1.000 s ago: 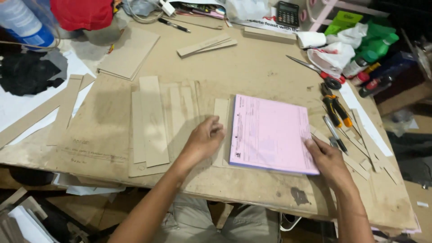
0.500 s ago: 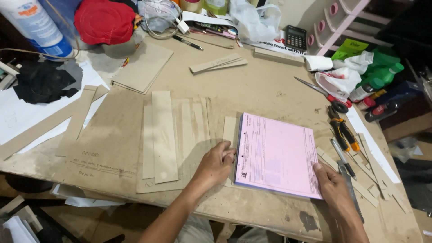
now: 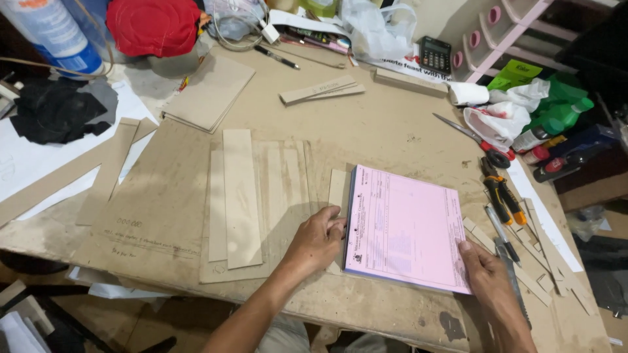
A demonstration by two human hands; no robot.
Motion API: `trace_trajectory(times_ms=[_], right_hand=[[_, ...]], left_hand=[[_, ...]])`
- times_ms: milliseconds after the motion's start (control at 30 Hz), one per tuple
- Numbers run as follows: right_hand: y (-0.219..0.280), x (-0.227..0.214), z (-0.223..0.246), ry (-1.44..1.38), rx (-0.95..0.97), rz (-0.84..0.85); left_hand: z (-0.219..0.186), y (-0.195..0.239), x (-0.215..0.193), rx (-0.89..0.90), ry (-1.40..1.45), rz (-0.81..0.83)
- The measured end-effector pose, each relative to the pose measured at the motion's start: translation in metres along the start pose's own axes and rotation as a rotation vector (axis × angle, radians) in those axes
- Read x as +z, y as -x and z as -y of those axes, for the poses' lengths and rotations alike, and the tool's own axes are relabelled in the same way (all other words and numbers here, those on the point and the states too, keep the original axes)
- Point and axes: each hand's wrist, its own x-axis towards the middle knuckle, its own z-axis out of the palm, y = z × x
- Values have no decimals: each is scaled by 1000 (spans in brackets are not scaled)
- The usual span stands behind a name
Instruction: Measuring, marking, and cutting cardboard strips to a specific length using a utility knife and a notepad as a template.
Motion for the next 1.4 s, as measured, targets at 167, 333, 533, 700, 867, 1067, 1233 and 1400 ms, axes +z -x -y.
trace_trajectory(times_ms=[167, 333, 533, 700, 867, 1067, 1233, 1400], right_hand=[[-6, 1, -7, -53, -44, -1], [-12, -1, -11, 21, -28, -4], [-11, 1, -9, 19, -34, 9], [-23, -4, -19, 84, -64, -11], [-31, -7, -26, 79, -92, -18], [-32, -7, -27, 66, -34, -45], [-24, -4, -21, 55, -9, -60], [-40, -8, -37, -67, -24, -23]], left_hand=[[-2, -1, -3, -14, 11, 16], [-4, -1, -5, -30, -4, 27], [6, -9, -3, 26, 21, 39], [6, -8, -3, 31, 11, 36], [5, -6, -2, 32, -3, 37], [9, -7, -2, 47, -9, 44], [8, -7, -3, 40, -7, 48], [10, -10, -3, 39, -8, 54]])
